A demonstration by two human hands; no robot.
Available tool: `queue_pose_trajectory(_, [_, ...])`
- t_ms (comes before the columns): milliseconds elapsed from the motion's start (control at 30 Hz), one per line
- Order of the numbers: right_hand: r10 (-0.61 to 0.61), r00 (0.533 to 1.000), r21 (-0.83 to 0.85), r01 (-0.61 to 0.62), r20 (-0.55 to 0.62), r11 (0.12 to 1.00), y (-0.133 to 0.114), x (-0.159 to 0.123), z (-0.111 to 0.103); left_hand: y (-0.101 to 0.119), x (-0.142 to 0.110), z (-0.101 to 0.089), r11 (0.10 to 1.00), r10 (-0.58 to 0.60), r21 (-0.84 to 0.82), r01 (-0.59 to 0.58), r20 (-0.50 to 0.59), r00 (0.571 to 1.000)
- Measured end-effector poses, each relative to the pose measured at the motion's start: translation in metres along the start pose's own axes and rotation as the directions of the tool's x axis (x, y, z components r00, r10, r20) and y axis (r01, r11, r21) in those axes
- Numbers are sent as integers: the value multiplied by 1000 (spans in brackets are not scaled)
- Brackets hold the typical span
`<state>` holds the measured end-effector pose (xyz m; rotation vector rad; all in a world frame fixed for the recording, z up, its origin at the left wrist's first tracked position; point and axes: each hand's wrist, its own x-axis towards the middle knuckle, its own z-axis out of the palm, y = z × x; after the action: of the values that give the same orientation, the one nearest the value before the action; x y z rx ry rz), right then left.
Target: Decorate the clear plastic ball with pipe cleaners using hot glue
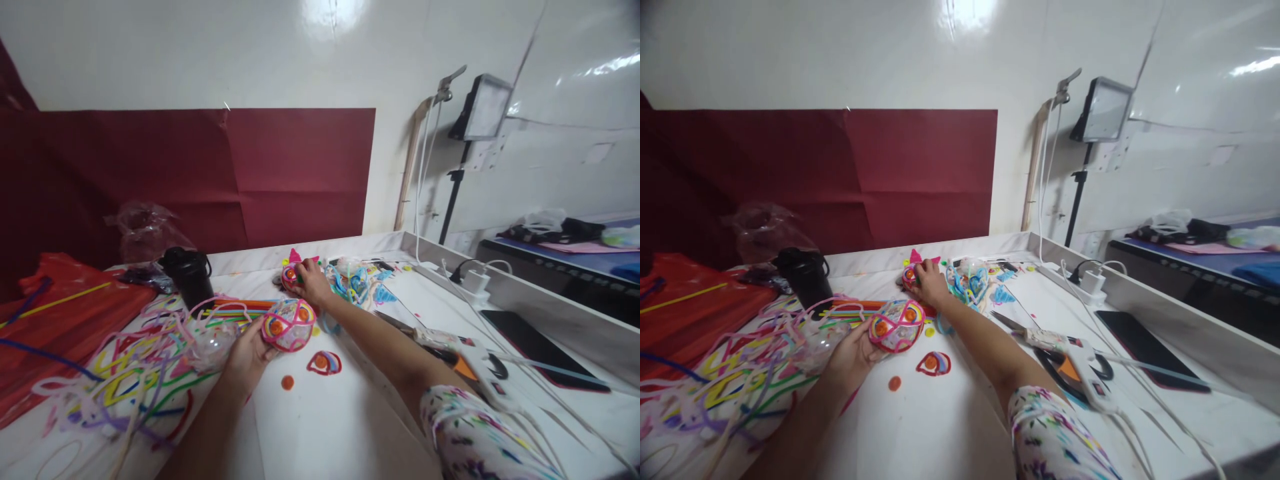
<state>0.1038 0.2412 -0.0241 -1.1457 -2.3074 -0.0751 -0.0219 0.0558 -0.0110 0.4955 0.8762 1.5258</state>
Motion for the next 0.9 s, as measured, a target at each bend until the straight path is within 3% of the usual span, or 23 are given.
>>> queue_pose_trajectory(300, [31,999,-74,-30,23,997,-6,6,16,-2,4,-5,1000,16,-2,-16,-4,1000])
queue_pose_trajectory(900, [-16,999,-172,21,32,985,-11,19,22,-6,8,-11,999,20,-31,-21,-35,999])
